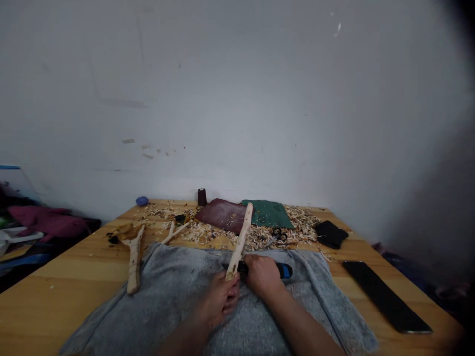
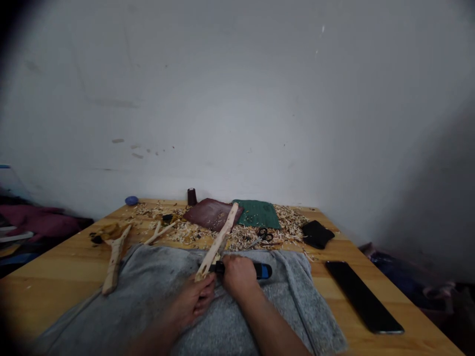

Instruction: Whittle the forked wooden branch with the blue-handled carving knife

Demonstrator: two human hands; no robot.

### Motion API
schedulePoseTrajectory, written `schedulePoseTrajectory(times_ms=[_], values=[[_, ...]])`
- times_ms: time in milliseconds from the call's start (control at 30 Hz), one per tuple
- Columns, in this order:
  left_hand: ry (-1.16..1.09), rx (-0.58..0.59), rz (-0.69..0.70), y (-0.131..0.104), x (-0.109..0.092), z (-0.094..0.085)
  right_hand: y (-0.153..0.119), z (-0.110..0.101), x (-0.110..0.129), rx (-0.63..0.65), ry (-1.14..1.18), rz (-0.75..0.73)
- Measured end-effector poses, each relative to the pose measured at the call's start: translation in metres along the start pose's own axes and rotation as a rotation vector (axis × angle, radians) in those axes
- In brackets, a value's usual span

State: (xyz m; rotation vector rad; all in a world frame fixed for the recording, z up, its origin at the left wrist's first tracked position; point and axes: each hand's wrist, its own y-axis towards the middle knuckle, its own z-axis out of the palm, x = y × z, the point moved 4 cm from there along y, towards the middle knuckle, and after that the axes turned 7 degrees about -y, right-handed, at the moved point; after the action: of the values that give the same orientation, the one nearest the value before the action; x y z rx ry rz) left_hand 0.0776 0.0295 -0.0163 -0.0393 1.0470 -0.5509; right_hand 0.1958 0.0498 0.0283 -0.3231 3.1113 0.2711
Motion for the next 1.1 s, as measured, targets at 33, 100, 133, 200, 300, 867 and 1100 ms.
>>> schedulePoseTrajectory(times_ms=[33,100,133,200,300,867,1100], values=[[0.006,-0.007,-0.002,0.000,0.001,0.000,0.001,0.001,-0.002,0.011,-0.001,0.016],[0.012,-0.015,-0.002,0.001,0.001,-0.001,0.004,0.003,-0.007,0.027,-0.011,0.062],[0.013,-0.018,0.000,0.001,0.001,-0.001,0.005,0.004,-0.010,0.028,-0.021,0.088],[0.008,-0.011,-0.001,0.000,0.000,0.000,0.007,0.004,-0.015,0.013,-0.042,0.123],[-0.027,0.026,-0.037,-0.002,-0.002,0.003,0.009,0.003,-0.019,-0.022,-0.058,0.128],[0.027,-0.001,0.021,0.000,0.001,-0.001,0.000,0.001,-0.002,0.001,0.025,0.006],[0.039,0.001,0.035,-0.001,-0.004,0.002,0.006,0.005,-0.005,0.013,-0.007,0.077]])
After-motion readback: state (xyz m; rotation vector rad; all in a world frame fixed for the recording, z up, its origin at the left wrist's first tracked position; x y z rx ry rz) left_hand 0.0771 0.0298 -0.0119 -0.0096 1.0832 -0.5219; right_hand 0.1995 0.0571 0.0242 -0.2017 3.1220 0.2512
